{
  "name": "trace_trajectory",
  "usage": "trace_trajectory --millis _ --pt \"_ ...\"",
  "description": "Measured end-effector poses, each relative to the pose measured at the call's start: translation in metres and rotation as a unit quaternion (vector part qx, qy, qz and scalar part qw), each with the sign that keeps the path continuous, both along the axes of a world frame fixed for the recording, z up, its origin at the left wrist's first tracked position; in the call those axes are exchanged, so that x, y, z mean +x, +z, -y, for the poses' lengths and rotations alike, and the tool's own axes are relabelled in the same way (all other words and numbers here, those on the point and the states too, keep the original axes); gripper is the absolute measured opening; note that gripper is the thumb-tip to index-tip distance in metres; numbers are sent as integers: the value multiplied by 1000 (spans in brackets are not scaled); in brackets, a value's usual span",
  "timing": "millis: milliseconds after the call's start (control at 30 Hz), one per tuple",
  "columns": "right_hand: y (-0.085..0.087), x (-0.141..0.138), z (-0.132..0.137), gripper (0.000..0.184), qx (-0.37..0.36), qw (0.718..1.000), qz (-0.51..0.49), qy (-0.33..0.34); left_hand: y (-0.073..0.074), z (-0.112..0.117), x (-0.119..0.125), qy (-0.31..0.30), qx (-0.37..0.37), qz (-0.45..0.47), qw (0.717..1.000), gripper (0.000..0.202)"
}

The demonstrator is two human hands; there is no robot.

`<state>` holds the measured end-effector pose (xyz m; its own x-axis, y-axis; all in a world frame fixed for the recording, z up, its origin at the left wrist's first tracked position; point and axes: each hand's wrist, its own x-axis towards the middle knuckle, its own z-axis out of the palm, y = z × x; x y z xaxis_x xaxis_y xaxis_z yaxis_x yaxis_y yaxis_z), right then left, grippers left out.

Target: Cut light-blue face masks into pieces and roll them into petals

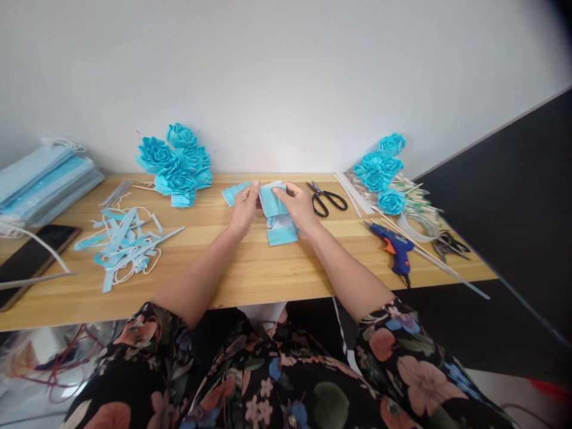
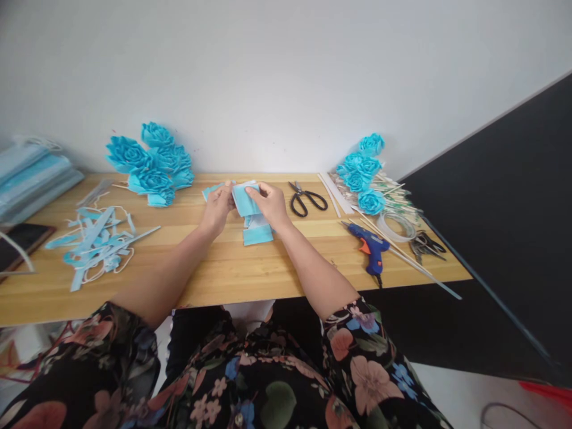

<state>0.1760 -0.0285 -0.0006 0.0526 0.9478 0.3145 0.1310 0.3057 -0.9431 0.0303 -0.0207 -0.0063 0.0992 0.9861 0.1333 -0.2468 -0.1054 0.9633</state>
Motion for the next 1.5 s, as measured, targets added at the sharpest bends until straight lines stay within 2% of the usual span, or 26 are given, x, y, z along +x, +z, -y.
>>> trace_trajectory --millis 167,267,400,467,567,700,933,1500 --pt "3 0 1 27 16 1000 -6 -21 1 1 1 -30 24 -5 999 41" --pt "4 0 1 26 22 999 -21 -17 -1 -1 0 -23 27 -12 999 36" --pt "6 -1 1 54 -1 996 -91 17 -3 -4 0 -2 23 -17 1000 30" --pt "7 -2 1 59 -32 992 -120 34 -4 -5 -1 3 23 -16 1000 28" --pt "7 -2 1 46 -62 988 -135 42 -5 -5 -1 5 27 -13 1000 28" --pt "7 -2 1 35 -59 990 -128 22 -6 -5 0 1 28 -12 1000 26" --pt "8 -3 3 36 -54 993 -106 -5 -3 -3 0 4 29 -23 999 26" --pt "1 -2 1 32 -30 997 -76 -15 4 0 -2 2 11 -28 1000 28"
